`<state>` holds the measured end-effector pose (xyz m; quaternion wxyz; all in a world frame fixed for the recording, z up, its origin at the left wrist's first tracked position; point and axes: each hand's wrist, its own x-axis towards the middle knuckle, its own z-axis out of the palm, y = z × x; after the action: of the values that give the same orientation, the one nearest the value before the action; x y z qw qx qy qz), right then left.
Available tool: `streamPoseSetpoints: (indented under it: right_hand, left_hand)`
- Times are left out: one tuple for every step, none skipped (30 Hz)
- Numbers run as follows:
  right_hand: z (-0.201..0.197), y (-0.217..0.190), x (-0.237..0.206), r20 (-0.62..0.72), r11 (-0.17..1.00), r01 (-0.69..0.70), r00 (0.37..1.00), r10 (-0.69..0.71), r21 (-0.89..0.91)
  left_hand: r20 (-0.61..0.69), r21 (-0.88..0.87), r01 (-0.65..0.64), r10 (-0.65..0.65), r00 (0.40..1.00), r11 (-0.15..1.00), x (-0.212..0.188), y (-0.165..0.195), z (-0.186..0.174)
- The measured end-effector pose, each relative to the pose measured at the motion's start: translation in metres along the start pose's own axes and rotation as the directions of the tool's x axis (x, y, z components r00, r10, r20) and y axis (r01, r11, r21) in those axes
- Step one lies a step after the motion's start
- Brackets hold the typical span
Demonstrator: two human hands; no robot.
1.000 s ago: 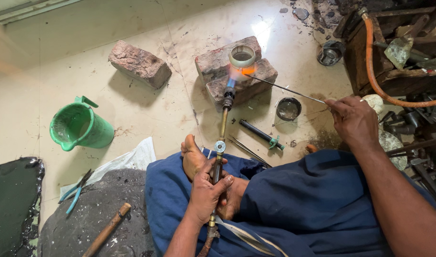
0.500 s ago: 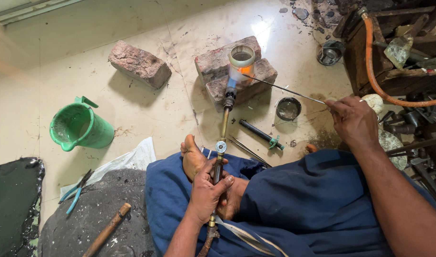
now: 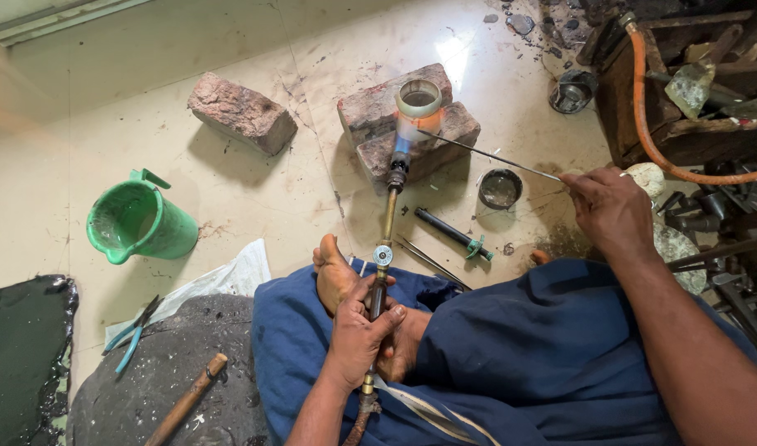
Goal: The person sits on the floor and works with a small ceramic crucible set between bricks. They add material from a small metal dish into the crucible, ignite a gas blowtorch, and heat the crucible while stirring and probing the contents with a long metal rod.
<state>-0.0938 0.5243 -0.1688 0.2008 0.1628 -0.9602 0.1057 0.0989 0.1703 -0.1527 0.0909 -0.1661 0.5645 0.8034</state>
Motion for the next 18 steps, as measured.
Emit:
streamPoseSetpoints:
  right_hand:
    - [-0.0011,0.0,0.0004,-0.002,1.0,-0.004,1.0,0.004,0.007]
    - [-0.0014,-0.0005,-0.0001,-0.002,1.0,-0.008,1.0,0.008,0.014]
    - [-0.0017,-0.0009,-0.0004,-0.002,1.0,-0.011,1.0,0.011,0.022]
    - [-0.0028,-0.0003,0.0,-0.007,1.0,-0.009,1.0,0.009,0.029]
    - [-0.0027,-0.0007,0.0002,-0.01,0.999,-0.007,1.0,0.007,0.038]
    - [-0.0028,-0.0007,0.0004,-0.014,0.999,-0.004,1.0,0.005,0.047]
    - [-0.0032,-0.0005,0.0006,-0.015,0.999,0.001,1.0,0.0,0.048]
    - [-0.0036,0.0,0.0007,-0.015,0.999,0.005,1.0,-0.004,0.049]
    - [-0.0043,0.0004,0.0005,-0.015,0.999,0.009,1.0,-0.008,0.049]
    - [-0.0045,0.0006,0.0003,-0.018,0.999,0.011,1.0,-0.01,0.051]
    - [-0.005,0.0008,-0.0001,-0.021,0.999,0.012,1.0,-0.011,0.053]
    - [-0.0052,0.0009,-0.0003,-0.024,0.998,0.014,1.0,-0.013,0.055]
    - [-0.0052,0.0008,-0.0004,-0.02,0.999,0.011,1.0,-0.01,0.053]
    - [-0.0051,0.0006,-0.0005,-0.017,0.999,0.007,1.0,-0.007,0.05]
    - [-0.005,0.0004,-0.0004,-0.014,0.999,0.004,1.0,-0.004,0.048]
    - [-0.0051,0.0004,-0.0004,-0.021,0.999,0.012,1.0,-0.011,0.05]
    - [-0.0053,0.0004,-0.0006,-0.028,0.998,0.02,0.999,-0.019,0.052]
    - [-0.0056,0.0004,-0.0004,-0.034,0.998,0.028,0.999,-0.027,0.054]
  left_hand:
    - [0.0,0.002,0.001,-0.001,1.0,1.0,0.0001,0.0007,0.0004]
    - [-0.001,0.003,0.002,-0.002,1.0,1.0,0.0,0.001,0.0006]
    - [-0.002,0.003,0.003,-0.003,1.0,1.0,-0.0002,0.0014,0.0008]
    - [-0.003,0.005,0.002,-0.002,1.0,1.0,-0.0002,0.0017,0.0011]
    - [-0.005,0.006,0.0,0.0,1.0,1.0,-0.0004,0.0019,0.0011]
    - [-0.006,0.007,-0.003,0.003,1.0,1.0,-0.0004,0.0021,0.0013]
    - [-0.004,0.006,-0.003,0.003,1.0,1.0,-0.0005,0.0021,0.0013]
    - [-0.002,0.006,-0.003,0.003,1.0,1.0,-0.0005,0.0022,0.0014]
    - [0.0,0.005,-0.003,0.003,1.0,1.0,-0.0005,0.0021,0.0014]
    - [0.0,0.007,-0.008,0.008,1.0,1.0,-0.0004,0.002,0.0014]
    - [0.0,0.008,-0.013,0.013,1.0,1.0,-0.0003,0.002,0.0015]
    - [0.001,0.009,-0.018,0.018,1.0,1.0,-0.0002,0.0019,0.0014]
    - [-0.002,0.01,-0.012,0.012,1.0,1.0,-0.0001,0.0019,0.0015]
    - [-0.005,0.011,-0.006,0.006,1.0,1.0,0.0,0.0018,0.0014]
    - [-0.007,0.011,-0.001,0.001,1.0,1.0,0.0,0.0017,0.0013]
    - [-0.004,0.008,-0.004,0.004,1.0,1.0,0.0,0.0016,0.0012]
    - [0.0,0.005,-0.008,0.008,1.0,1.0,0.0,0.0012,0.001]
    - [0.003,0.001,-0.011,0.011,1.0,1.0,-0.0002,0.0009,0.0008]
